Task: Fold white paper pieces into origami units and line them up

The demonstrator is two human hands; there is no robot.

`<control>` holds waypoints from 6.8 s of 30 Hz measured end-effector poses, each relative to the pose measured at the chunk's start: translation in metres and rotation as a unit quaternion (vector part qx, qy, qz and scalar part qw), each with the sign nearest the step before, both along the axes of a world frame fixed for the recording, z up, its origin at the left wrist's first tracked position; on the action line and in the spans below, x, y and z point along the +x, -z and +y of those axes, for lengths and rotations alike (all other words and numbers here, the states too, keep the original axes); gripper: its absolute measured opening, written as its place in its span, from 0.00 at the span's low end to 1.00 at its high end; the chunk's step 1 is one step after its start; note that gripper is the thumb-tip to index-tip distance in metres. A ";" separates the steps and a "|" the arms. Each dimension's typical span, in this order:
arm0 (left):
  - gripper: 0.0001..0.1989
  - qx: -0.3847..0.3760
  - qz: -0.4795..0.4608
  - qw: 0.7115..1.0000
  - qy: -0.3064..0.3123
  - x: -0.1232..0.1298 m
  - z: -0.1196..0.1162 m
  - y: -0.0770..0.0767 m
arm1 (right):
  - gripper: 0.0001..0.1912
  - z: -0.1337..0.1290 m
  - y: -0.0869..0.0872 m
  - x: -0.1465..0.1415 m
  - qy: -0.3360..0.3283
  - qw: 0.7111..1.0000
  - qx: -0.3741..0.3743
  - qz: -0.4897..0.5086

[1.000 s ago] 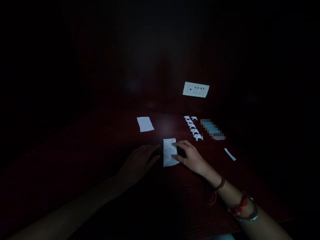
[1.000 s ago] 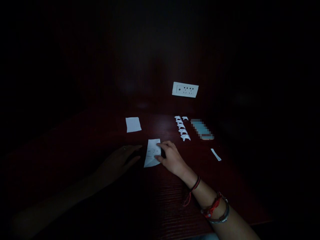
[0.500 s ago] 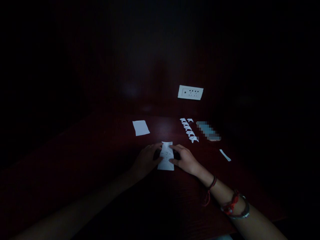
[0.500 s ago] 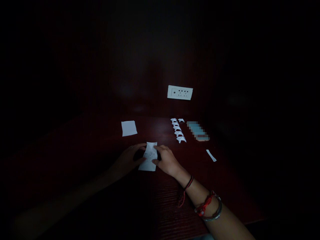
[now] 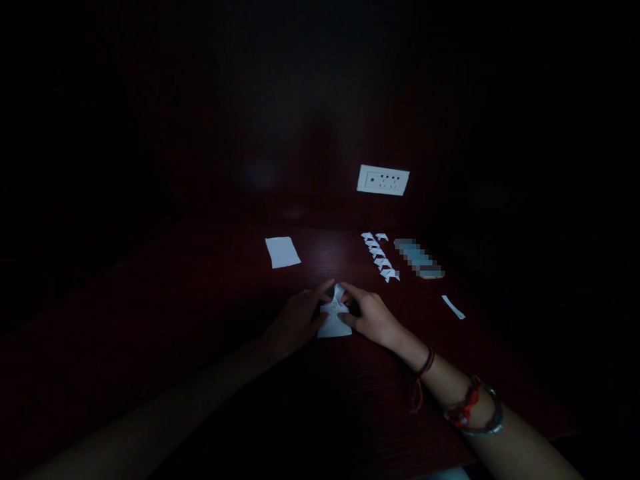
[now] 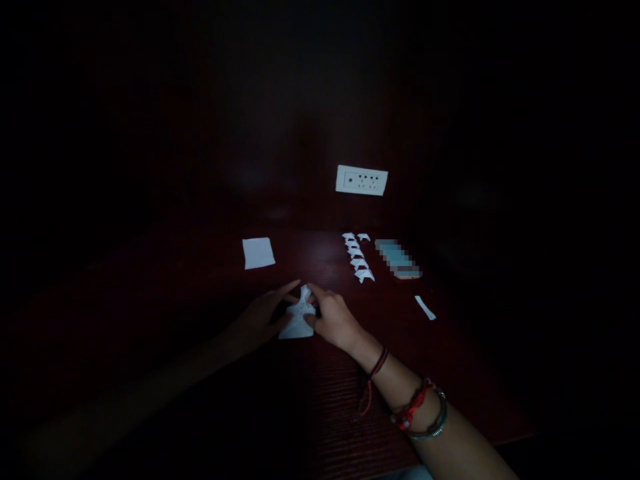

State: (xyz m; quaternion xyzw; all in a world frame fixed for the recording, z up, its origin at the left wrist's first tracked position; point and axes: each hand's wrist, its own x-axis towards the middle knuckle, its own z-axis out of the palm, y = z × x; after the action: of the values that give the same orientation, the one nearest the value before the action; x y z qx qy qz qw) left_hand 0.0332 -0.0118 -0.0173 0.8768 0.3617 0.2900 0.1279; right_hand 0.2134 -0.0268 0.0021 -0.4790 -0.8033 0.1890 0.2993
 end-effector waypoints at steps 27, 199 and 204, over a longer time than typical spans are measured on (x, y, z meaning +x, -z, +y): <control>0.26 0.006 0.013 0.999 -0.029 0.006 -0.001 0.005 | 0.09 0.015 -0.001 -0.004 0.098 0.994 -0.022 0.048; 0.06 -0.058 -0.112 0.991 -0.047 -0.001 -0.016 -0.016 | 0.06 -0.001 -0.001 0.002 -0.025 0.994 -0.059 0.094; 0.06 -0.062 -0.119 0.990 -0.054 -0.002 -0.013 -0.014 | 0.09 0.005 0.005 0.008 -0.078 0.986 -0.098 0.113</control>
State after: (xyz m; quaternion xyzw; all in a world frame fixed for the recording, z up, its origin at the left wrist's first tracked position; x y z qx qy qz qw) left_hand 0.0312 -0.0250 -0.0037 0.8057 0.4082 0.3755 0.2081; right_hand 0.2212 -0.0217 -0.0026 -0.4180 -0.7766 0.3426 0.3236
